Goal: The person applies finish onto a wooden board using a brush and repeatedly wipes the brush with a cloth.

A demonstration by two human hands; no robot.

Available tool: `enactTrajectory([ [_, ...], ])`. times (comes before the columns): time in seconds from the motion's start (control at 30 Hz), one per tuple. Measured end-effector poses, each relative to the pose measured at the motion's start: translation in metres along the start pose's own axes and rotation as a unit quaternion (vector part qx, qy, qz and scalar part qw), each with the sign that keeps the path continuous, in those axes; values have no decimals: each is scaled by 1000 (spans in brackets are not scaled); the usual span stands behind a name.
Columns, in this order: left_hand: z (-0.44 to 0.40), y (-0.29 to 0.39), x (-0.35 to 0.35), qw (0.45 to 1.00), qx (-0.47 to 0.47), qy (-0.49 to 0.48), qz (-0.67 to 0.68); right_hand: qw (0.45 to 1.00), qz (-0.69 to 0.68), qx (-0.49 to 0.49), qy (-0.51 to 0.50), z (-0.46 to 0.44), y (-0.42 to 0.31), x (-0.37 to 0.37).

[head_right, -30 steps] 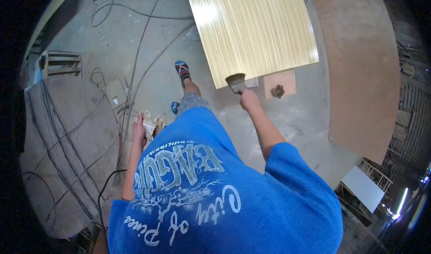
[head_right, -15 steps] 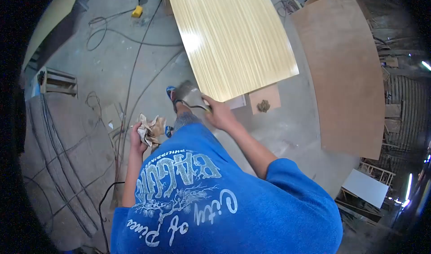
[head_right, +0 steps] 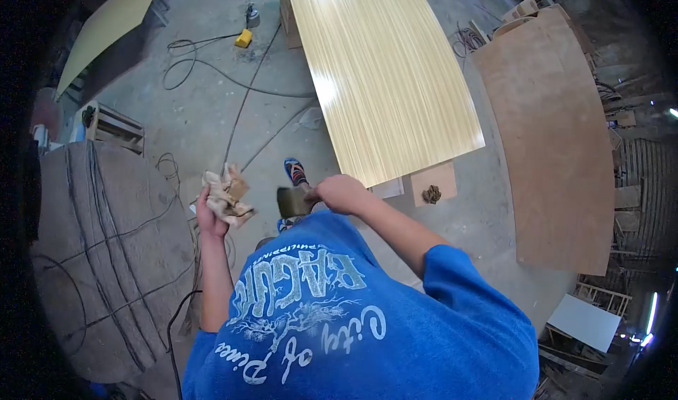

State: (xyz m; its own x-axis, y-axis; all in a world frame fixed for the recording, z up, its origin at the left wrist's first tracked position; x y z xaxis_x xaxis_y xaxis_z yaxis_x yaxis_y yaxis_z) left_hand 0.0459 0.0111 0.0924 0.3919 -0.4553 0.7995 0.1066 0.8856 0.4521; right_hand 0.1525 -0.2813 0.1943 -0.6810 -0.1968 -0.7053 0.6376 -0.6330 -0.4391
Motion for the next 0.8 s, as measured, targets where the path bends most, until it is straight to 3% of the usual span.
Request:
enactTrajectory([
  [0.03, 0, 0, 3, 990, 29, 38, -131, 1000, 5, 5, -4, -3, 4, 4],
  [0.1, -1, -13, 22, 913, 88, 114, -381, 999, -16, -26, 17, -12, -5, -5],
  [0.13, 0, -26, 30, 899, 35, 143, -412, 996, -47, -59, 42, -17, -24, -16],
  [0.27, 2, -43, 18, 967, -6, 43, -250, 987, -109, -108, 55, -30, -31, -29],
  [0.37, 1, -32, -6, 986, -10, 70, -149, 881, -418, -224, 1, -25, -28, -21],
  [0.5, -13, -21, 2, 989, 5, 60, -136, 806, -563, -179, -50, -24, -35, -14],
  [0.6, -28, -21, 3, 994, -33, 46, -88, 695, -679, -232, -50, -18, -46, -22],
  [0.7, -46, -29, 16, 992, -42, 47, -111, 802, -560, -205, 45, -39, -37, -27],
  [0.73, -49, -33, 28, 987, -37, 51, -148, 874, -426, -180, 150, -50, -32, -33],
  [0.77, -53, -36, 36, 981, -32, 56, -183, 869, -454, -139, 142, -57, -20, -33],
  [0.8, -61, -36, 34, 947, 3, 55, -318, 861, -481, -97, 133, -62, -5, -31],
])
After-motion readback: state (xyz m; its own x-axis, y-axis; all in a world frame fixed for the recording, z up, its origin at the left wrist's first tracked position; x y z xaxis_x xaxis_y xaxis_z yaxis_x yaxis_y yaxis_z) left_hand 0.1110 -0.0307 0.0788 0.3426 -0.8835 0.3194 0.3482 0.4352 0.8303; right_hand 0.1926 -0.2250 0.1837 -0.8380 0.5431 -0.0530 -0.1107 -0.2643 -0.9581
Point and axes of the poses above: each hand's wrist, its own z-axis away from the middle knuckle, its own x-axis out of the palm, y = z × x, the point moved 4 cm from there along -z, towards the middle knuckle, and after that the axes turned 5 degrees about -y, right-handed, at the moved point
